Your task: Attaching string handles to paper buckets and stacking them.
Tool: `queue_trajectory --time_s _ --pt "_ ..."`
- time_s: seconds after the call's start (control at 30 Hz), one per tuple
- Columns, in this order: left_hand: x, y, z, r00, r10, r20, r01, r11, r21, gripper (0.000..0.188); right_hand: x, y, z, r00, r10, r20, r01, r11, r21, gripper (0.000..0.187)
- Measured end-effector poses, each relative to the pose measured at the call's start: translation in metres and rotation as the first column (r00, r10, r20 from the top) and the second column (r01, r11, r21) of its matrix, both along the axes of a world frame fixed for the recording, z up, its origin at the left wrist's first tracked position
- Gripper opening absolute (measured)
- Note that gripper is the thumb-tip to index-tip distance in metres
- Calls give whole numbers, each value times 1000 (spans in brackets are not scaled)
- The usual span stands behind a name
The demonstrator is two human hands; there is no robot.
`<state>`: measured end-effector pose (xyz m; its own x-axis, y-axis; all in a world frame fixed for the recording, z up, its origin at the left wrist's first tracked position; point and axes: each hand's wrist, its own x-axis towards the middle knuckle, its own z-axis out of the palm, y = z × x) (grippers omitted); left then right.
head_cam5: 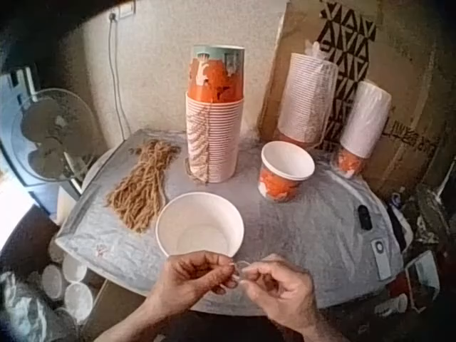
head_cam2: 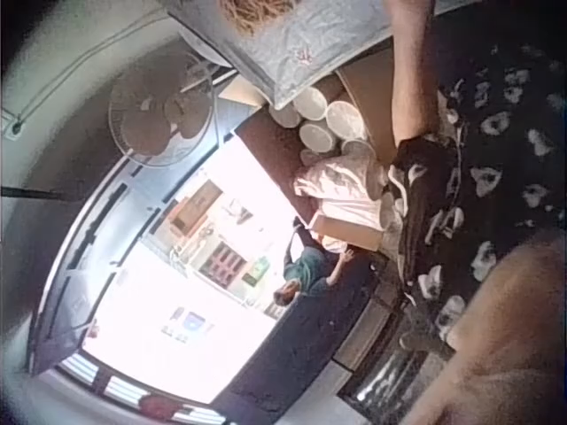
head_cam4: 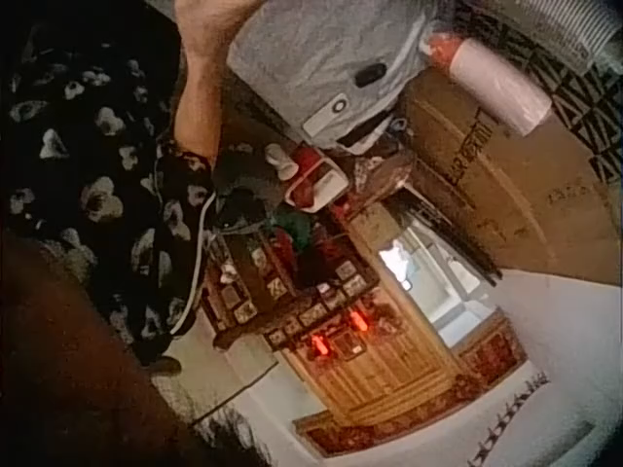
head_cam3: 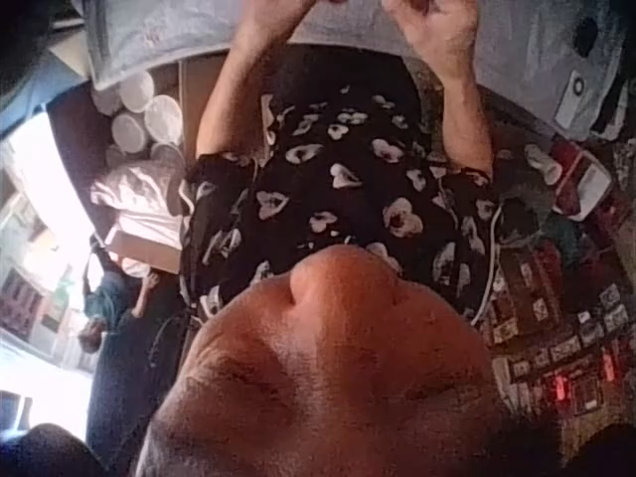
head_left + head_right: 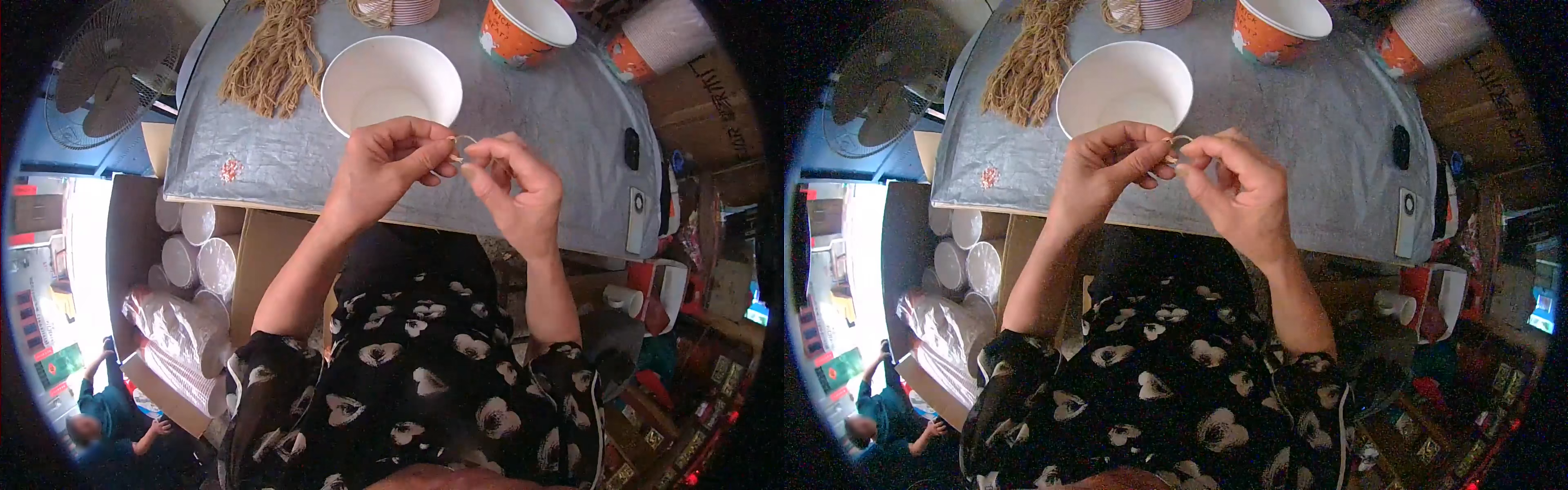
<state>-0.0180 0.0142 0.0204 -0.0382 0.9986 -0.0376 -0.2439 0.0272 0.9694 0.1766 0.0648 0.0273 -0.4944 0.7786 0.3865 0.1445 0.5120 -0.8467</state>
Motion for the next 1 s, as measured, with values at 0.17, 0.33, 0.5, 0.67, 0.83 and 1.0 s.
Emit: queue_trajectory --time_s 0.17,0.33,0.5,0.67,0.83,1.0 --pt "4 2 -2 1000 14 3 -14 1000 8 18 -8 -1 -3 999 -48 18 46 993 113 18" --pt "5 2 -5 1000 -2 -18 3 999 34 17 -8 0 -7 998 -46 -44 49 996 75 10" --pt "7 1 -6 999 -6 38 5 1000 28 17 -4 -1 -10 998 -31 -51 29 998 -58 4" --pt "6 0 -4 999 -15 31 15 1000 8 16 -4 -4 -14 993 -33 -109 19 991 -133 4" --pt "8 0 -1 999 -18 49 18 1000 -2 12 -6 -6 -10 980 -46 -192 -23 939 -343 9" --pt "11 -2 3 999 -20 29 20 1000 10 13 -3 -3 -10 970 -71 -232 -57 863 -502 13"
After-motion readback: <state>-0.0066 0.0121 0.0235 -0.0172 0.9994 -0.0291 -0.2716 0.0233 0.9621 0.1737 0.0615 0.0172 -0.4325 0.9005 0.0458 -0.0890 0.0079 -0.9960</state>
